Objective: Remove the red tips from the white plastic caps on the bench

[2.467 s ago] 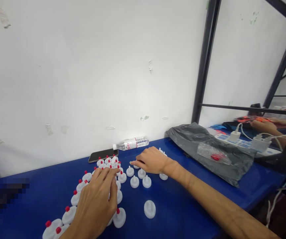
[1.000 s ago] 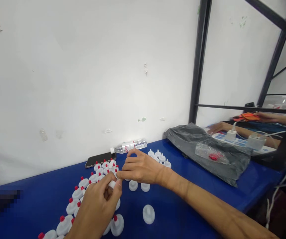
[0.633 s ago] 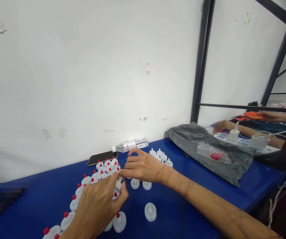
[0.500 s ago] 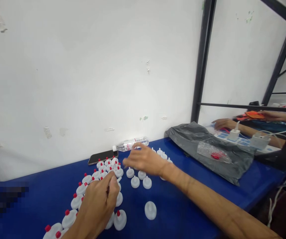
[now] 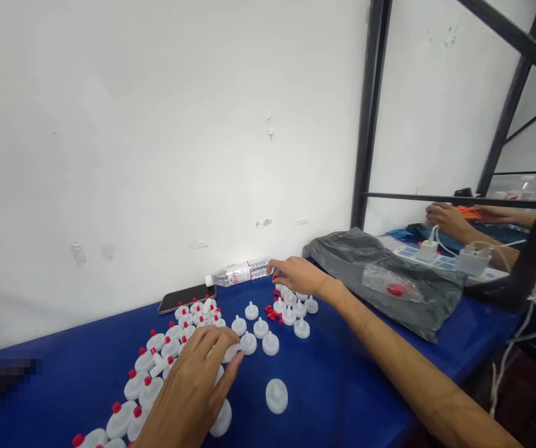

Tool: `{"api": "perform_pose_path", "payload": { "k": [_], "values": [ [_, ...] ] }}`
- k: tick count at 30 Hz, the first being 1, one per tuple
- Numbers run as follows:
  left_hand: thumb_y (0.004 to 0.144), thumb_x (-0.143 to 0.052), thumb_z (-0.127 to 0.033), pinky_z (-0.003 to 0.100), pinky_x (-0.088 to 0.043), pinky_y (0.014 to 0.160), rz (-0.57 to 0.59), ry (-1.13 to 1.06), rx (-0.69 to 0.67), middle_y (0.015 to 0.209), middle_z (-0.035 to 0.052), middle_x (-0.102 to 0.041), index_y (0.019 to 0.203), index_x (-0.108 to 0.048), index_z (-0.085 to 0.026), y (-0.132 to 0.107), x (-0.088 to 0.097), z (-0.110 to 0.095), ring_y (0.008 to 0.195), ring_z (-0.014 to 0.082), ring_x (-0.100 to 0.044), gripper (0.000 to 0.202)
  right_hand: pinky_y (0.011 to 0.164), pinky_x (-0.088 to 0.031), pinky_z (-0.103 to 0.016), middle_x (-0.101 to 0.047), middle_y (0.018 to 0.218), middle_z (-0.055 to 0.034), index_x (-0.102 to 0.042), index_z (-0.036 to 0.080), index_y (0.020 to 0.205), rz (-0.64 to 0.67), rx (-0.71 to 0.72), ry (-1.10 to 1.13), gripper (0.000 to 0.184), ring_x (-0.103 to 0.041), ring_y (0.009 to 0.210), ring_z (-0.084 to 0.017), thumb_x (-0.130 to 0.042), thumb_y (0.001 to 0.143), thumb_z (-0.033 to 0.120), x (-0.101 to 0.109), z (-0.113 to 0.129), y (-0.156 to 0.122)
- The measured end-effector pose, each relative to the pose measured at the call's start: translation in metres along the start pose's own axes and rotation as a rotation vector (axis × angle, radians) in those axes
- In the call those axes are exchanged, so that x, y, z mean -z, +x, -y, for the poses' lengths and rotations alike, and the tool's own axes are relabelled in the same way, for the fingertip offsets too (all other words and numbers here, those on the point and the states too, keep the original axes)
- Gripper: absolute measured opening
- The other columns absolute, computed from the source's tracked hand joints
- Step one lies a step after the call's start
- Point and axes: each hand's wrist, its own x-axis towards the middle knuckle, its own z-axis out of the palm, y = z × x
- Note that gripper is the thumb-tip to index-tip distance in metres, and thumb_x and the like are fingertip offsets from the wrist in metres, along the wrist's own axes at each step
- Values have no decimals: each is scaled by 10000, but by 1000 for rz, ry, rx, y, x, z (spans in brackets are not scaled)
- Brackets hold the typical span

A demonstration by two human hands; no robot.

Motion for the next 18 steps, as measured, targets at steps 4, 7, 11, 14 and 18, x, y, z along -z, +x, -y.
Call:
{"api": "perform_pose_path", "payload": {
  "k": [4, 7, 11, 14, 18],
  "values": [
    [1021, -565, -205, 360, -568, 779, -35, 56, 65, 1142, 74, -644, 1014, -687, -254, -1, 2, -6, 984, 232, -623, 131, 687, -428, -258, -813, 965, -17, -781, 245, 997, 78, -22, 40, 77, -733, 889, -205, -744, 930, 254, -4, -6, 1],
    [1042, -525, -227, 356, -557, 761, -21, 0, 68, 1056, 58, -657, 1075, -683, -261, -2, 0, -8, 907, 214, -621, 166, 741, -447, -256, -810, 1007, -20, -819, 259, 939, 123, -6, 45, 73, -722, 946, -209, -752, 912, 250, -8, -9, 2],
    [1060, -475, -212, 373, -568, 873, 19, -53, 19, 1054, 30, -719, 1129, -639, -271, -8, -8, -5, 958, 211, -675, 188, 772, -457, -259, -794, 994, -48, -842, 254, 945, 155, 7, 29, 94, -710, 953, -216, -764, 908, 290, -13, -9, 3],
    [1071, -454, -217, 318, -593, 867, 44, -103, 32, 1078, 22, -739, 1139, -628, -274, -13, -15, -2, 962, 187, -714, 196, 771, -455, -269, -779, 976, -64, -839, 237, 960, 131, 15, 9, 151, -705, 929, -219, -759, 928, 361, -13, -7, 2],
    [1071, -415, -203, 268, -628, 834, 107, -170, 30, 1069, 16, -759, 1130, -661, -297, -22, -26, 0, 931, 178, -752, 270, 795, -444, -306, -764, 945, -84, -812, 197, 960, 40, 38, -16, 242, -693, 892, -219, -653, 1016, 370, -7, 3, 2]
  ]
}}
